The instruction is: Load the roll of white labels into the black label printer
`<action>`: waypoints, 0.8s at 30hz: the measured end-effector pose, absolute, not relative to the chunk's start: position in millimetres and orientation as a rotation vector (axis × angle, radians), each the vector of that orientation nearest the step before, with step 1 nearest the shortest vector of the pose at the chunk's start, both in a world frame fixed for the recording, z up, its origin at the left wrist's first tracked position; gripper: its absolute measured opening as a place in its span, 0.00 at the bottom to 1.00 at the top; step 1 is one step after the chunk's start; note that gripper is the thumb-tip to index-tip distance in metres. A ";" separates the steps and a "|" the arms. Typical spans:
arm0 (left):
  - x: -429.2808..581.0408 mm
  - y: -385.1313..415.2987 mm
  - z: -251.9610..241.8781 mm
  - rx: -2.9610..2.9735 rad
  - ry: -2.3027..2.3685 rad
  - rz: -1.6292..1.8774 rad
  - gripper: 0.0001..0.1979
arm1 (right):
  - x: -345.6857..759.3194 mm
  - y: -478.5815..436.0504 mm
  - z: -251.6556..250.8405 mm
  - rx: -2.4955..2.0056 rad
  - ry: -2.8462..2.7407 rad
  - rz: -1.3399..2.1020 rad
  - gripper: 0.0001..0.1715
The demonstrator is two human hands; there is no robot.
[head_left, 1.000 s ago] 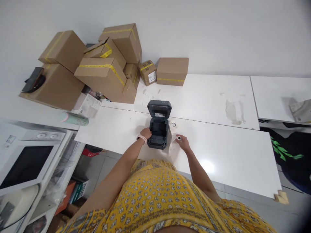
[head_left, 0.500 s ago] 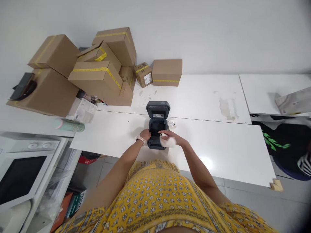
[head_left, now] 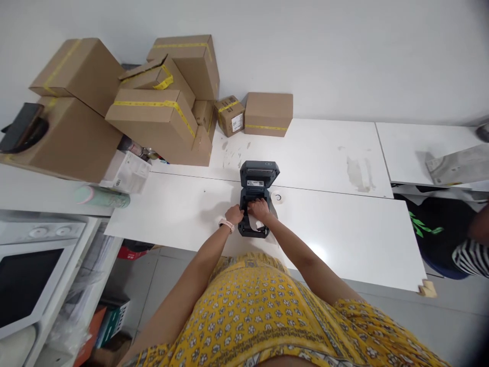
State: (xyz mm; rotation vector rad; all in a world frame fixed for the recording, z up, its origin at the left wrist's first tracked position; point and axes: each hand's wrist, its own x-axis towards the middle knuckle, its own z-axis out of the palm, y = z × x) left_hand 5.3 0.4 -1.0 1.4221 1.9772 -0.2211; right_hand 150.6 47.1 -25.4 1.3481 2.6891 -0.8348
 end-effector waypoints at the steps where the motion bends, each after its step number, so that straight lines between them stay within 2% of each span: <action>1: 5.2 0.4 -1.2 1.418 1.976 -0.216 0.16 | 149.8 46.4 -26.9 1.360 2.672 -0.795 0.08; 8: 5.0 -0.3 -2.6 1.414 1.975 -0.207 0.16 | 149.4 45.9 -25.2 1.363 2.610 -0.634 0.13; 14: 6.2 -0.6 -0.9 1.400 1.984 -0.192 0.16 | 163.3 13.6 -24.2 1.379 2.725 -0.668 0.23; 20: 6.5 0.5 -2.9 1.382 1.978 -0.190 0.16 | 181.7 -45.6 -30.1 1.380 2.873 -0.702 0.28; 24: 7.2 0.0 -6.6 1.370 1.998 -0.172 0.16 | 186.6 -68.5 -24.2 1.356 2.910 -0.695 0.28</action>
